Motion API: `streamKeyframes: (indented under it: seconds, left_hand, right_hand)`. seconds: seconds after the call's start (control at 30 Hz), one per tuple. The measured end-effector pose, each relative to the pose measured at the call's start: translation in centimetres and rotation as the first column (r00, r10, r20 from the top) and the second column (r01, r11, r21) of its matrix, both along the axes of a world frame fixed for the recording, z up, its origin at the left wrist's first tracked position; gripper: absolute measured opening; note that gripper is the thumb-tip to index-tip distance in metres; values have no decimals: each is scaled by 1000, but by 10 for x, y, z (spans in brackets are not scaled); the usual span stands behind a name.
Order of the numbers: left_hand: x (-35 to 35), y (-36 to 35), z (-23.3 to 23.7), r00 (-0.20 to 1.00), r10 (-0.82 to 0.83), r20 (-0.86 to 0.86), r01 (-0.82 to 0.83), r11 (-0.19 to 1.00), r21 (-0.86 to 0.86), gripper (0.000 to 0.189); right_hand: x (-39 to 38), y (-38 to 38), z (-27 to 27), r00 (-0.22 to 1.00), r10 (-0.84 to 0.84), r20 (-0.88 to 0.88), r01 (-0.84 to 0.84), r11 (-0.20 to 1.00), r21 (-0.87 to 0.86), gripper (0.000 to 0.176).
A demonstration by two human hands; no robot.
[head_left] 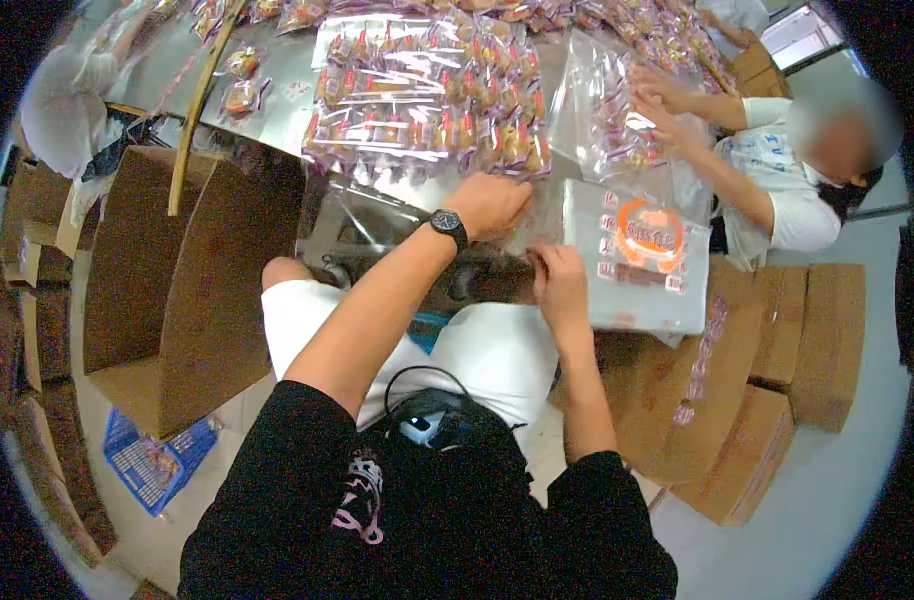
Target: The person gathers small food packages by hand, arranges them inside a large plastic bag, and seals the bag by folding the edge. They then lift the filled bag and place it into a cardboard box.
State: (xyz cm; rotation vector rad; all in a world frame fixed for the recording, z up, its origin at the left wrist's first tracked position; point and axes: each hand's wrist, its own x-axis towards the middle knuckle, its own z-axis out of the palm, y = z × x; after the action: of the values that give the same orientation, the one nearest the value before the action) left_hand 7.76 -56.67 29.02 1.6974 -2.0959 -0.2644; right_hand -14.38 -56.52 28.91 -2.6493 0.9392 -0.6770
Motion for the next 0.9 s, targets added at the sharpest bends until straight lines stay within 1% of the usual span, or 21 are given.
streamKeyframes:
  seconds: [0.1, 0.13, 0.23, 0.33, 0.43, 0.53, 0.57, 0.6, 0.63, 0.7, 0.73, 0.83, 0.87, 0.9]
  left_hand:
    - [-2, -18, -8, 991, 111, -69, -111, 994, 5, 29]
    - [-1, -20, -8, 994, 104, -37, -104, 995, 9, 30]
    - [-5, -17, -5, 977, 190, -92, -183, 980, 80, 32]
    - [-8, -18, -5, 972, 209, -103, -208, 978, 29, 35]
    - [-9, -25, -2, 959, 253, -130, -242, 966, 90, 38]
    - [-3, -41, -11, 953, 244, -178, -217, 963, 159, 37]
    - [-5, -43, -17, 950, 241, -197, -203, 960, 191, 37]
    - [-1, -39, -5, 964, 211, -161, -167, 954, 250, 31]
    - [1, -29, -1, 971, 176, -162, -143, 970, 199, 30]
    - [3, -6, 6, 983, 116, -145, -104, 991, 83, 27]
    - [1, -3, 2, 984, 135, -118, -125, 988, 88, 23]
    - [-7, 17, -1, 995, 93, -32, -97, 983, -155, 22]
    - [-6, 22, -1, 994, 96, 50, -77, 952, -295, 24]
    - [-6, 24, -1, 984, 177, -7, -173, 949, -265, 26]
  right_hand:
    - [0, 2, 0, 999, -33, -7, 34, 998, 52, 20]
    - [0, 2, 1, 999, -41, -32, 44, 997, 70, 23]
    - [2, 7, -5, 996, -93, -3, 93, 995, 40, 24]
    - [-1, 9, -7, 996, -81, -23, 81, 997, 3, 25]
    - [-4, 4, -10, 999, -37, -8, 37, 999, -13, 26]
    - [-4, 5, -12, 997, -47, -65, 48, 999, 4, 27]
    - [-7, 7, -9, 997, -46, -54, 45, 999, -9, 27]
    - [-6, 7, -4, 998, -42, -40, 41, 999, -25, 27]
    - [-4, 5, 0, 999, -32, -21, 31, 998, -46, 27]
    - [-5, 1, 7, 998, -56, -39, 55, 998, -37, 25]
    - [-7, 2, 9, 996, -72, -54, 70, 997, -24, 24]
    - [-8, 1, 20, 993, -65, -96, 65, 998, -3, 20]
    - [-9, 1, 19, 991, -61, -116, 58, 998, -23, 19]
    - [-10, 0, 18, 989, -56, -134, 51, 998, -46, 18]
